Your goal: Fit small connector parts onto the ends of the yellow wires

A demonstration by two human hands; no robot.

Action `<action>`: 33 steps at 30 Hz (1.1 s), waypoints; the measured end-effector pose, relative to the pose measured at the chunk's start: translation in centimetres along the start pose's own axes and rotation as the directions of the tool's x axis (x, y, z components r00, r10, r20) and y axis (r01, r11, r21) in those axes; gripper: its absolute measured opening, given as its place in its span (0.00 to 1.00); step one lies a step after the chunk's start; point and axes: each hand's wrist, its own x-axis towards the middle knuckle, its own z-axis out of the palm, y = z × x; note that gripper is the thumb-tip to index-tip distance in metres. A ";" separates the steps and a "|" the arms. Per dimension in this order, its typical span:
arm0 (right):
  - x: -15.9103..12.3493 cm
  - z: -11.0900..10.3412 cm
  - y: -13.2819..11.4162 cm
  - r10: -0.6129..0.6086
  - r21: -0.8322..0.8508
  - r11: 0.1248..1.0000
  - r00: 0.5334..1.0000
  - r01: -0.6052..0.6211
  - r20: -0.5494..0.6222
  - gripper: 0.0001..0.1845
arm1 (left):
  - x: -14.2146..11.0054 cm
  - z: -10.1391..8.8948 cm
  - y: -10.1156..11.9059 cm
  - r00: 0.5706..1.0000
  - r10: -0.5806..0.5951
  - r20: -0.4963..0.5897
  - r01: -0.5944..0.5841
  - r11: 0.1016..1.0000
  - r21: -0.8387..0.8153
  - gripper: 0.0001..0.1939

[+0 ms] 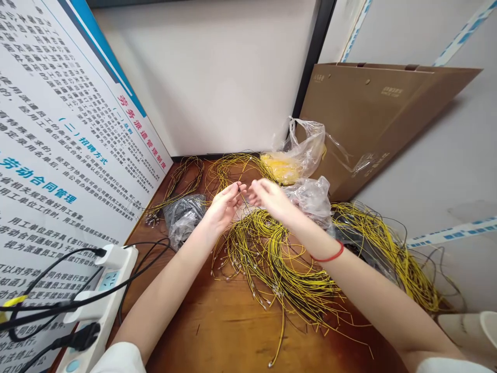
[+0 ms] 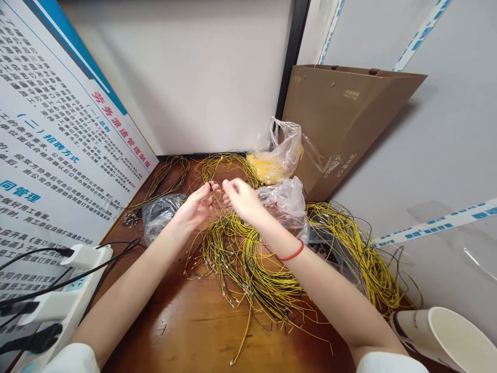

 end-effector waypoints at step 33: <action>-1.5 -1.0 -1.2 -0.371 -0.522 0.773 0.924 0.361 0.090 0.11 | 0.0 0.2 1.7 0.998 -0.054 0.022 0.055 0.998 -0.028 0.07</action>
